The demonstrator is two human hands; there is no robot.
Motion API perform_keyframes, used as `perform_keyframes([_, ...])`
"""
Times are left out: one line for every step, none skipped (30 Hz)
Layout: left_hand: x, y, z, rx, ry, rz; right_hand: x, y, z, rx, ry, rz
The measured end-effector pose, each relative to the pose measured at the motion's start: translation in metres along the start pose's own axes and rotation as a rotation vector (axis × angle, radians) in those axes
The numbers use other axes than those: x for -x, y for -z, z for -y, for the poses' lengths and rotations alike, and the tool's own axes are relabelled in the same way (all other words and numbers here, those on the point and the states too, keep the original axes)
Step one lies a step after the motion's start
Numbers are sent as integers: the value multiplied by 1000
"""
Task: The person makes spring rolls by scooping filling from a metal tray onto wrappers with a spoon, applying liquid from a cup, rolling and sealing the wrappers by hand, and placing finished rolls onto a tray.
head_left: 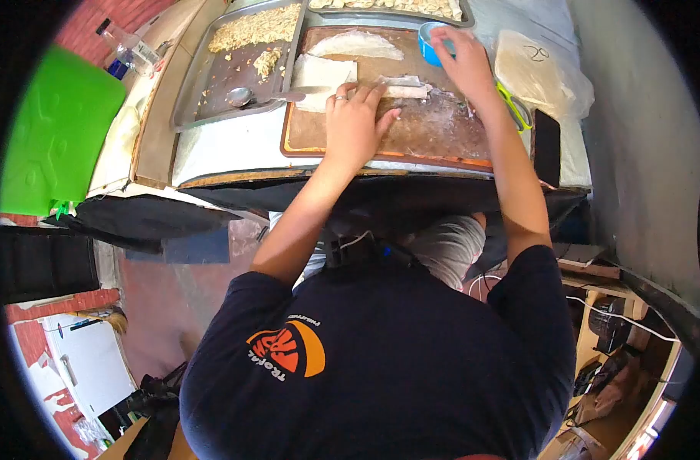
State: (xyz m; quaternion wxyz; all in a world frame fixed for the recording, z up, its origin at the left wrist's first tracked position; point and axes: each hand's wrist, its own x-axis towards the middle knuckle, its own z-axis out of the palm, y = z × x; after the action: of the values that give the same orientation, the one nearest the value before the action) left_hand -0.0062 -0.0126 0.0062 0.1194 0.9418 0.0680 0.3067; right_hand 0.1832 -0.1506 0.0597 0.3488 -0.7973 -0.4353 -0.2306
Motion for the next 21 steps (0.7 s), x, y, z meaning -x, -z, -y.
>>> perform_keyframes([3, -1, -1, 3, -2, -15, -5, -4, -2, 153, -28, 106])
perform_keyframes([5, -4, -2, 5, -7, -34, -10, -7, -3, 307, -55, 207])
perform_keyframes([5, -5, -1, 6, -13, -55, -16, -9, -3, 462, -80, 305])
perform_keyframes([6, -4, 0, 29, 1, -41, -16, -14, -9, 507, 12, 348])
perform_keyframes([6, -4, 0, 43, -1, -42, -16, -16, -12, 464, 21, 306])
perform_keyframes([6, -3, 1, 58, -1, -41, -15, -16, -10, 422, 28, 266])
perform_keyframes([7, -3, 0, 76, 0, -38, -13, -15, -8, 379, 34, 229])
perform_keyframes([7, -2, 0, 77, 4, -40, -11, -9, -8, 412, 50, 159])
perform_keyframes([7, -2, 0, 88, 6, -47, -11, -3, -3, 321, 43, 124])
perform_keyframes([7, -3, 0, 100, 8, -53, -9, 2, 2, 231, 34, 91])
perform_keyframes([6, -3, 0, 113, 9, -58, -5, 6, 7, 141, 24, 56])
perform_keyframes([6, -3, 0, 119, 11, -58, 5, 6, 12, 113, 31, 86])
perform_keyframes([6, -3, 0, 126, 13, -55, 18, 1, 20, 84, 35, 117])
perform_keyframes([6, -3, 0, 132, 16, -52, 30, -6, 28, 54, 39, 148])
perform_keyframes([6, -3, 0, 129, 15, -51, 41, -13, 35, 103, 57, 167])
perform_keyframes([6, -3, 1, 125, 15, -51, 52, -22, 43, 151, 75, 187])
perform_keyframes([7, -3, 0, 120, 16, -50, 57, -28, 50, 197, 94, 207])
perform_keyframes([8, -3, 0, 122, 11, -52, 59, -31, 55, 105, 105, 221])
perform_keyframes([8, -2, 1, 122, 6, -55, 60, -35, 60, 12, 117, 232])
perform_keyframes([8, -2, 1, 120, 2, -60, 59, -37, 63, -82, 131, 243])
perform_keyframes([8, -1, 2, 119, 7, -58, 58, -36, 60, 15, 138, 243])
